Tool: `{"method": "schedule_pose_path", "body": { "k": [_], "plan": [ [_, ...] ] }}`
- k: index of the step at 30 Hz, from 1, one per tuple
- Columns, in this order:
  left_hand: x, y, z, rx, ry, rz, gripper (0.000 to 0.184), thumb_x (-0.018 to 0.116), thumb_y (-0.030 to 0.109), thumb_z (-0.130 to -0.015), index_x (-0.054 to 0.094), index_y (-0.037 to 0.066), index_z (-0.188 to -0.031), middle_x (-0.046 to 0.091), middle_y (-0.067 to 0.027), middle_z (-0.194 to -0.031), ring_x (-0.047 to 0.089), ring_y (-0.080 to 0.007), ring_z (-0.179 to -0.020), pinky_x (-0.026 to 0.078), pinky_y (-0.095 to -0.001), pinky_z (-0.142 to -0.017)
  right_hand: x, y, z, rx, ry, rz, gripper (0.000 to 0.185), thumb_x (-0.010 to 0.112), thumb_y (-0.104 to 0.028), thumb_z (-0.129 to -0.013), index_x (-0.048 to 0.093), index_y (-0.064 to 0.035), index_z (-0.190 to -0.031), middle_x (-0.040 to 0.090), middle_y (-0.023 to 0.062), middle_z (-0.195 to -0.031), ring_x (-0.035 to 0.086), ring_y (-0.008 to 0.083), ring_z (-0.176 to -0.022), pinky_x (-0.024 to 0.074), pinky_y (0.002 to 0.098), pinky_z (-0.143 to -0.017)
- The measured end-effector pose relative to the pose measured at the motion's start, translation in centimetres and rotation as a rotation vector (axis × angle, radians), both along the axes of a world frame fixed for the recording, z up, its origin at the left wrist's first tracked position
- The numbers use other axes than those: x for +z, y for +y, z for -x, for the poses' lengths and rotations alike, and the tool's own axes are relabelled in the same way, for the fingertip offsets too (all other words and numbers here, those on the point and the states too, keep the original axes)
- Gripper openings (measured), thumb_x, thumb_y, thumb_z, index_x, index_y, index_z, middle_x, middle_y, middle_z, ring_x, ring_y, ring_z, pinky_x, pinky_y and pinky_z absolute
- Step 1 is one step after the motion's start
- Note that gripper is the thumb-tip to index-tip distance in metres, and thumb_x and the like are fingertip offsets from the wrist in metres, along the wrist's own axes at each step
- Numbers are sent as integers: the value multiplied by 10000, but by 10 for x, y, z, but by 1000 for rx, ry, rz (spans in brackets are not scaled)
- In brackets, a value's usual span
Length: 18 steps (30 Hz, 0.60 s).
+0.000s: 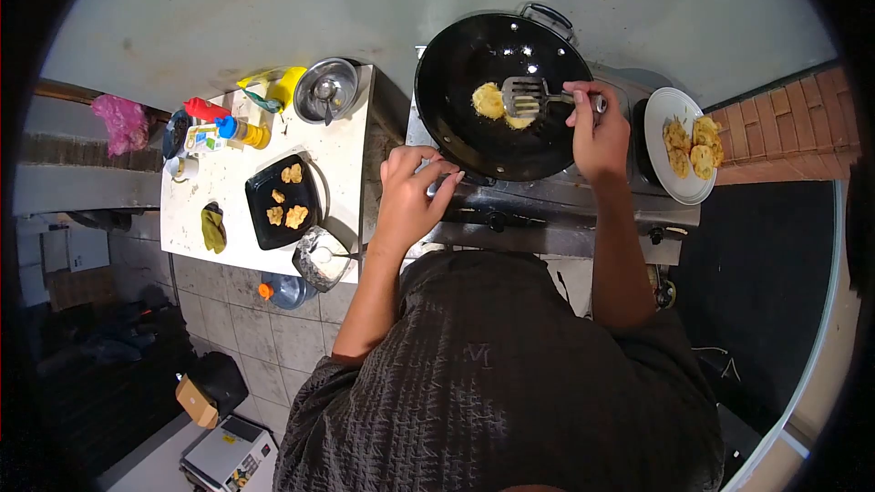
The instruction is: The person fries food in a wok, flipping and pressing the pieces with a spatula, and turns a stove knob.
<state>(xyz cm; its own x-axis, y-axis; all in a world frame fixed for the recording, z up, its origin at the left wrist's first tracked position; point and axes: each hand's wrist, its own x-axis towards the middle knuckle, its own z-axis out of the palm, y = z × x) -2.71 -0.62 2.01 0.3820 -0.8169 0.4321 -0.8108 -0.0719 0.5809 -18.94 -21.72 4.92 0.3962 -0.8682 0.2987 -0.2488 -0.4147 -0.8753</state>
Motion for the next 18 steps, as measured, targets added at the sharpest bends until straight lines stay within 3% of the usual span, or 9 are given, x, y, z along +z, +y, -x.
{"method": "schedule_pose_path", "body": {
  "k": [3, 14, 18],
  "plan": [
    [0, -1, -1, -3, 1, 2, 124, 758, 122, -777, 726, 53, -875, 607, -87, -971, 542, -282, -973, 393, -382, -844, -10, 3, 4, 29, -18, -19, 134, 575, -162, -972, 631, -57, -1032, 646, 54, -762, 588, 114, -613, 464, 282, -582],
    [5, -7, -4, -12, 14, 14, 114, 757, 113, -775, 723, 54, -867, 605, -82, -949, 546, -281, -967, 394, -384, -842, -33, 3, -8, 40, -155, 125, 110, 564, -58, -962, 603, -26, -1060, 685, 77, -971, 619, 122, -668, 519, 265, -642],
    [3, -9, -3, -12, 20, 9, 112, 760, 118, -773, 725, 57, -860, 609, -79, -953, 552, -280, -959, 396, -382, -839, -39, 3, -9, 39, -187, 57, 115, 544, -65, -977, 581, -15, -1073, 685, 78, -1035, 618, 112, -694, 517, 252, -662]
  ]
}}
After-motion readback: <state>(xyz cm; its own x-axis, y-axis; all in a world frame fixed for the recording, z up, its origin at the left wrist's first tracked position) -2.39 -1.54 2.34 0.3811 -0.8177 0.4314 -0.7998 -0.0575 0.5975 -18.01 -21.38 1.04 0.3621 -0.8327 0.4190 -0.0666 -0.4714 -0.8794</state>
